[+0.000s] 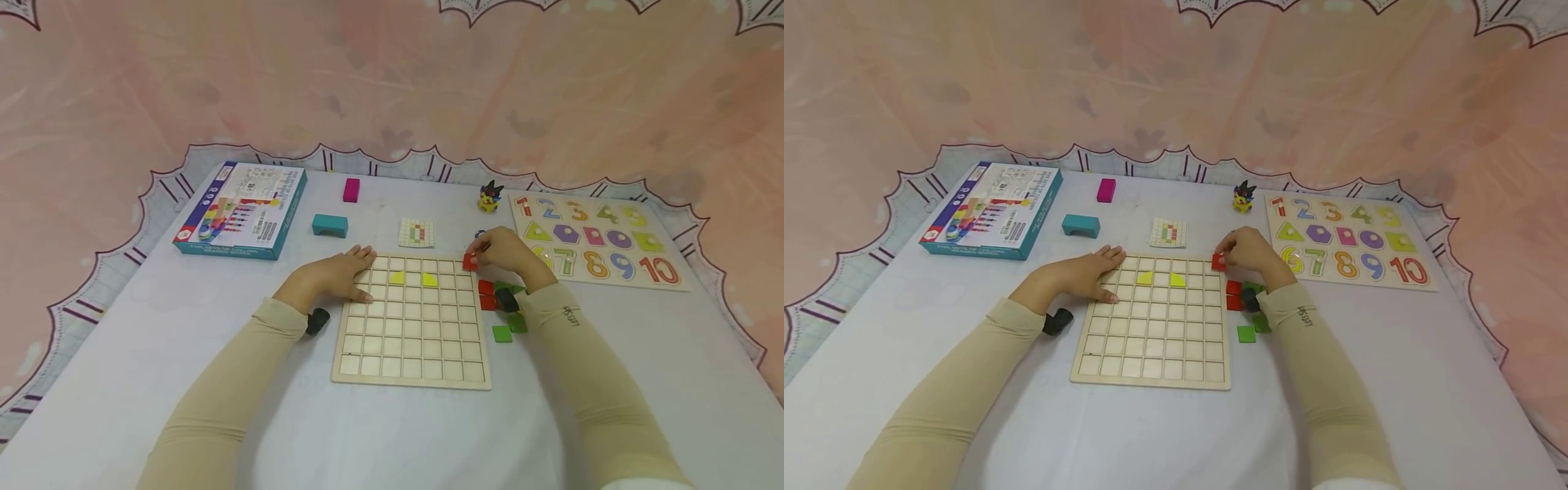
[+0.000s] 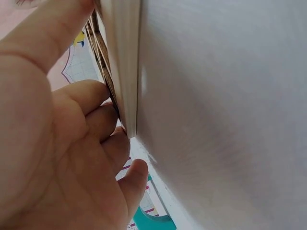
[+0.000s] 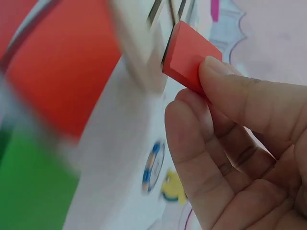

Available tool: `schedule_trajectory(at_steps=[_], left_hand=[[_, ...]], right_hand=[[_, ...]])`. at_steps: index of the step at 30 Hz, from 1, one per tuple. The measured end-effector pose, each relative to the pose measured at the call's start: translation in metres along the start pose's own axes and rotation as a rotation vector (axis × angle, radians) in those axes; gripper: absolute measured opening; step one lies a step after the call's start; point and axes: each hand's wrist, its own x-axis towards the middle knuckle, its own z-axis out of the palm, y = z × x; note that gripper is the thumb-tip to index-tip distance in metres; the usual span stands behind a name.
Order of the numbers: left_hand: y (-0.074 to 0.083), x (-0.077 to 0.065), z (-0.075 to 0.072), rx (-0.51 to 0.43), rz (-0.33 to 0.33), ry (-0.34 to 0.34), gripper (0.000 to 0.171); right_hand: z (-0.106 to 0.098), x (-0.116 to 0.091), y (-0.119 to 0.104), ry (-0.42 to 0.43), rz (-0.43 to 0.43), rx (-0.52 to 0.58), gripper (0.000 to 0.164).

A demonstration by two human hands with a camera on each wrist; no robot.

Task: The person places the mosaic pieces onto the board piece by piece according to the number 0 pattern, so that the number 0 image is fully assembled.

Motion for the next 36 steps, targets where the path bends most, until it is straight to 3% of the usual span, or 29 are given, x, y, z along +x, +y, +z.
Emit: schedule_trajectory(at_steps=[21, 28, 36], left_hand=[[0.000, 0.000, 0.000, -0.003, 0.002, -0.007, 0.094], [-0.002, 0.003, 0.002, 0.002, 0.009, -0.005, 0.094], [-0.002, 0.003, 0.001, -0.002, 0.012, -0.001, 0.094]], right_hand=[[0.040, 0.017, -0.054, -0.080, -0.043, 0.103, 0.018], [0.051, 0.020, -0.067, -0.096, -0.110, 0.047, 0.014], [0.055, 0.019, -0.070, -0.109, -0.108, 0.028, 0.010]])
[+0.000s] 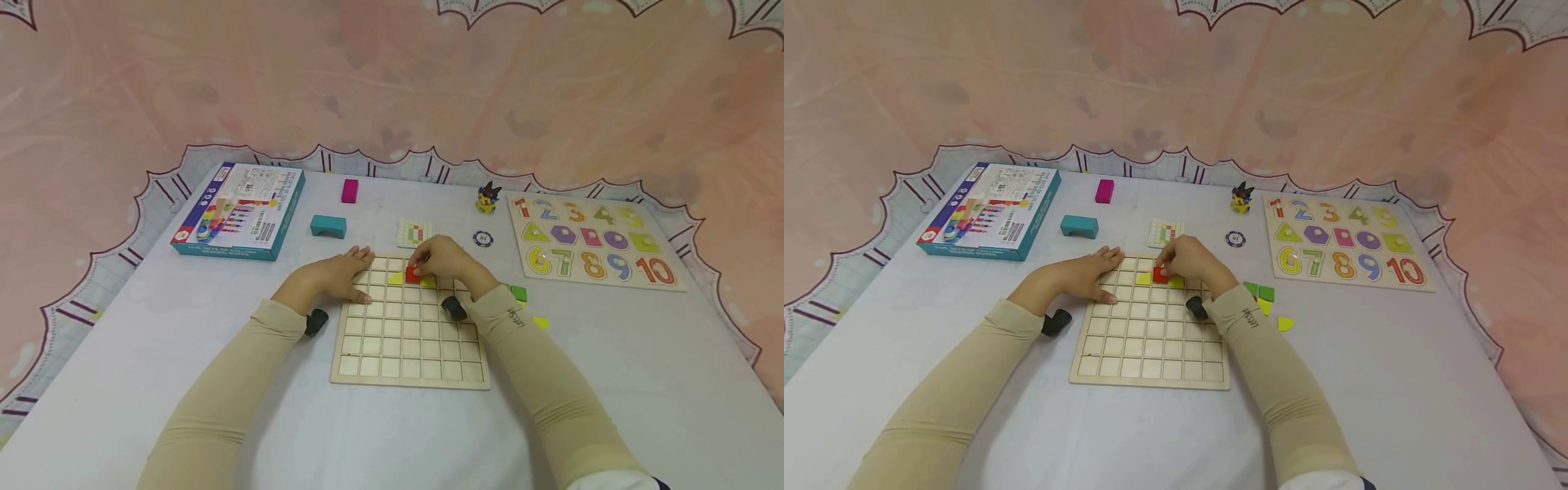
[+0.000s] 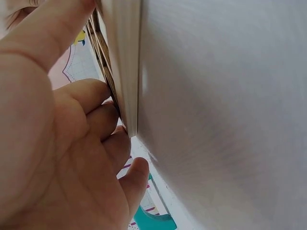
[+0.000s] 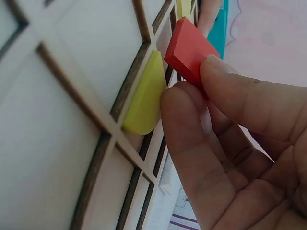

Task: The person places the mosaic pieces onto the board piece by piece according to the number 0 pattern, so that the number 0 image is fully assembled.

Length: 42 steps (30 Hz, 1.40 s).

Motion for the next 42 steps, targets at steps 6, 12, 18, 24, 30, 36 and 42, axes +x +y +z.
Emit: schedule_trajectory(at_steps=[6, 12, 18, 24, 30, 36, 42], left_hand=[[0.000, 0.000, 0.000, -0.014, -0.011, 0.000, 0.095], [-0.002, 0.002, 0.001, -0.009, -0.002, 0.004, 0.094], [-0.002, 0.002, 0.002, -0.001, 0.001, 0.001, 0.094], [-0.002, 0.002, 0.002, -0.008, -0.008, 0.004, 0.094], [-0.001, 0.000, 0.002, -0.011, -0.004, 0.010, 0.094], [0.001, -0.002, 0.001, -0.018, -0.001, 0.023, 0.093], [0.003, -0.005, 0.000, -0.016, -0.015, 0.017, 0.093]], right_hand=[[0.002, -0.001, 0.000, -0.011, 0.009, -0.004, 0.011], [0.004, -0.001, 0.000, -0.016, 0.007, -0.035, 0.011], [0.005, -0.002, -0.002, -0.041, -0.007, -0.066, 0.013], [0.007, -0.004, -0.004, -0.039, 0.005, -0.077, 0.013], [0.005, -0.003, -0.001, -0.049, 0.004, -0.084, 0.015], [-0.006, -0.008, 0.009, -0.038, 0.007, -0.052, 0.017], [-0.021, -0.024, 0.024, -0.009, 0.041, -0.046, 0.021]])
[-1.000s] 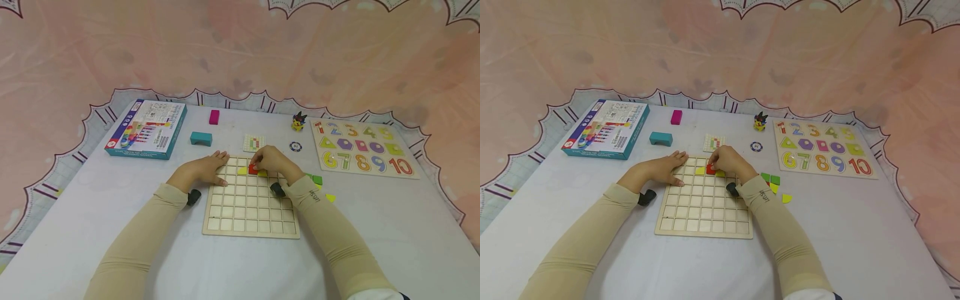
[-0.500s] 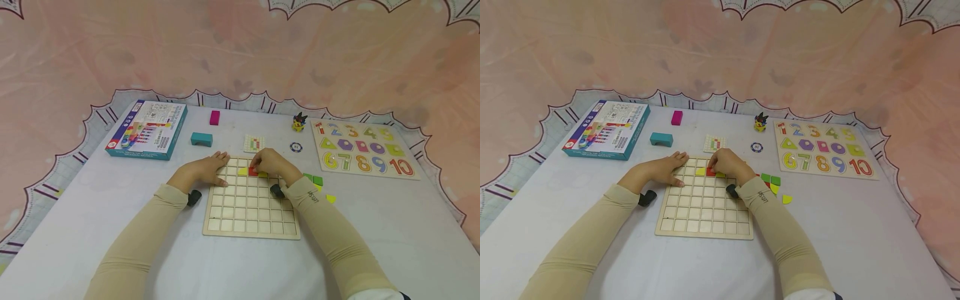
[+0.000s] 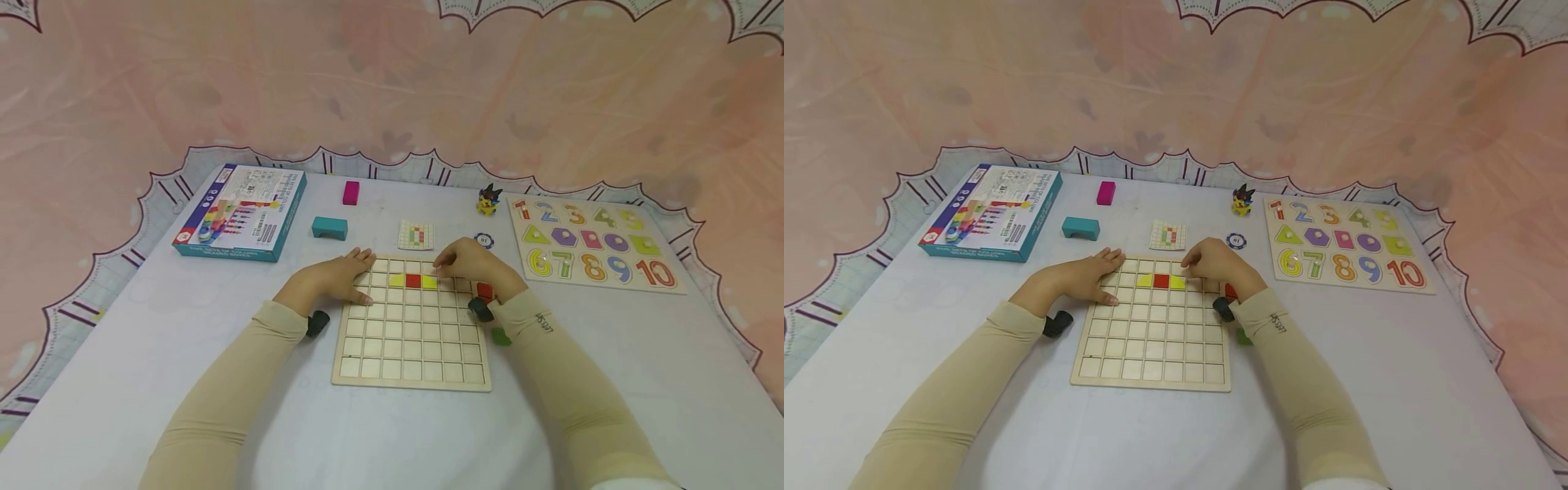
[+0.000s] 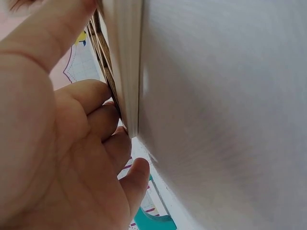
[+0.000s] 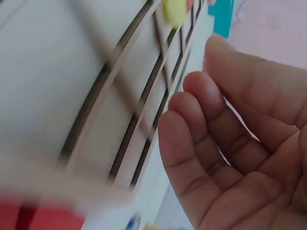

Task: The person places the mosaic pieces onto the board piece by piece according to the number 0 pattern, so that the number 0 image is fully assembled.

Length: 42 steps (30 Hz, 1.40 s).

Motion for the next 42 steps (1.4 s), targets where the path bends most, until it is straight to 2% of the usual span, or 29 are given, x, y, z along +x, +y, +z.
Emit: schedule_trajectory(at_steps=[9, 15, 18, 28, 37, 42], left_hand=[[0.002, -0.001, -0.002, -0.009, -0.017, -0.012, 0.094], [0.001, 0.000, -0.001, -0.013, -0.008, -0.014, 0.093], [0.001, 0.001, -0.001, -0.013, -0.015, -0.014, 0.094], [0.000, 0.002, 0.000, -0.012, -0.016, -0.015, 0.094], [-0.001, 0.003, 0.001, -0.026, -0.029, -0.018, 0.093], [-0.001, 0.003, 0.000, -0.021, -0.027, -0.020, 0.093]], right_hand=[[-0.018, -0.026, 0.038, 0.017, 0.017, -0.057, 0.025], [-0.027, -0.041, 0.051, 0.014, 0.070, -0.058, 0.025], [-0.026, -0.045, 0.054, 0.007, 0.093, -0.044, 0.026], [-0.014, -0.048, 0.053, 0.028, 0.077, -0.066, 0.029], [-0.013, -0.047, 0.053, 0.016, 0.117, -0.047, 0.029], [-0.014, -0.047, 0.052, 0.023, 0.100, -0.048, 0.025]])
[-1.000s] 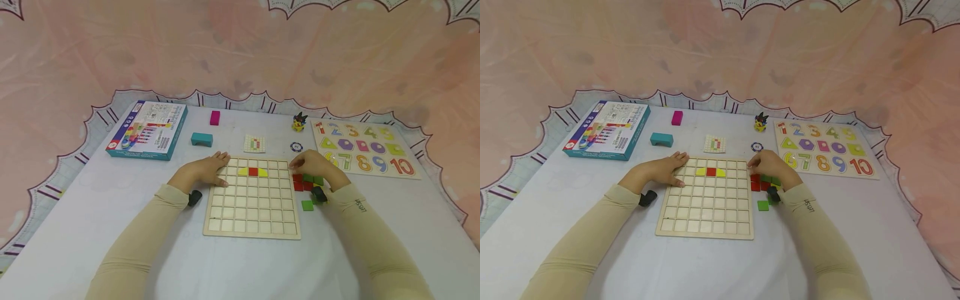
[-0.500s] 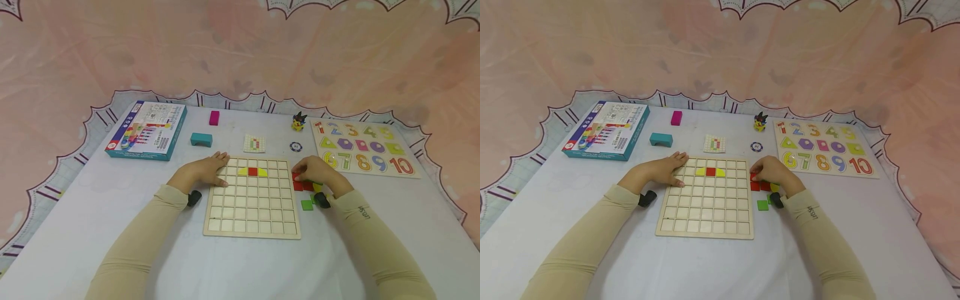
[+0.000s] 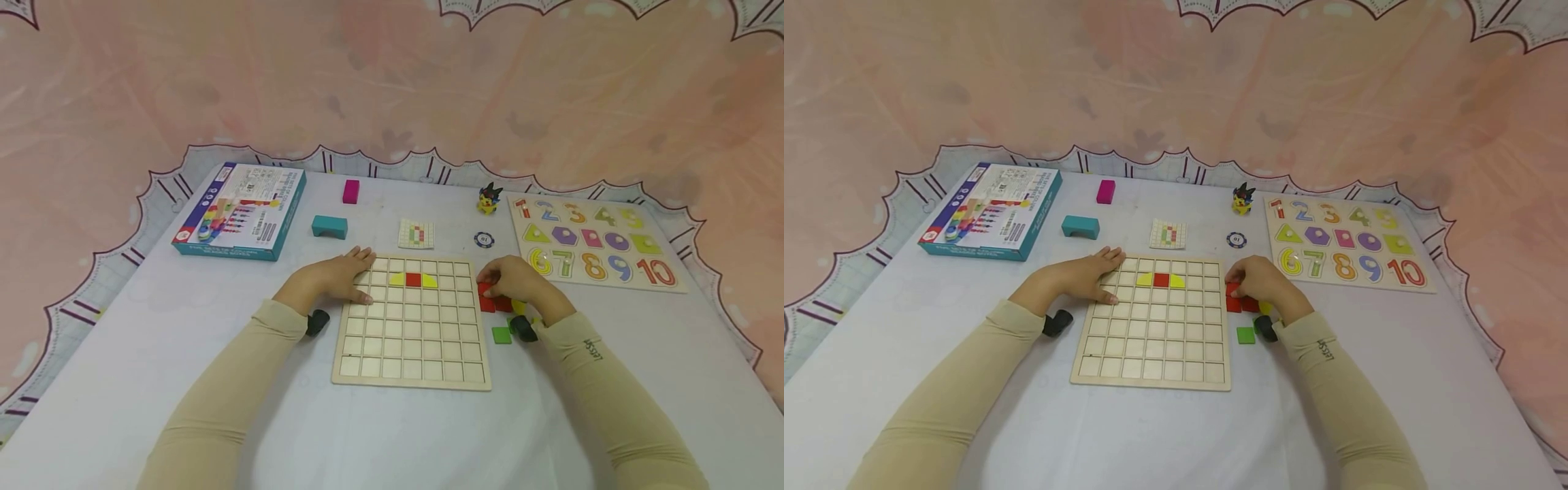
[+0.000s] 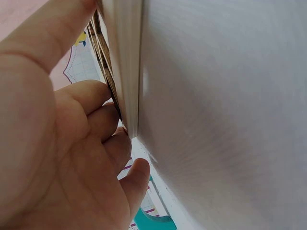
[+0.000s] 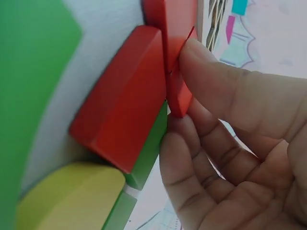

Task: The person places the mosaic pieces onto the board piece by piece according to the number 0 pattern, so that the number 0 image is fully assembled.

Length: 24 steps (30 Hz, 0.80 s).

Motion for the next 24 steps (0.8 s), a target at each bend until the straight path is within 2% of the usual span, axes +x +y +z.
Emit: schedule_trajectory(at_steps=[5, 16, 24], left_hand=[[0.000, 0.000, 0.001, 0.005, 0.006, 0.000, 0.093], [0.000, 0.000, 0.000, 0.005, 0.008, 0.000, 0.093], [0.001, 0.000, 0.000, 0.006, 0.006, 0.001, 0.093]], right_hand=[[0.000, 0.000, 0.000, 0.017, -0.025, 0.010, 0.019], [-0.012, -0.002, 0.005, 0.009, -0.019, 0.040, 0.013], [-0.013, 0.001, -0.013, -0.007, -0.058, 0.104, 0.014]])
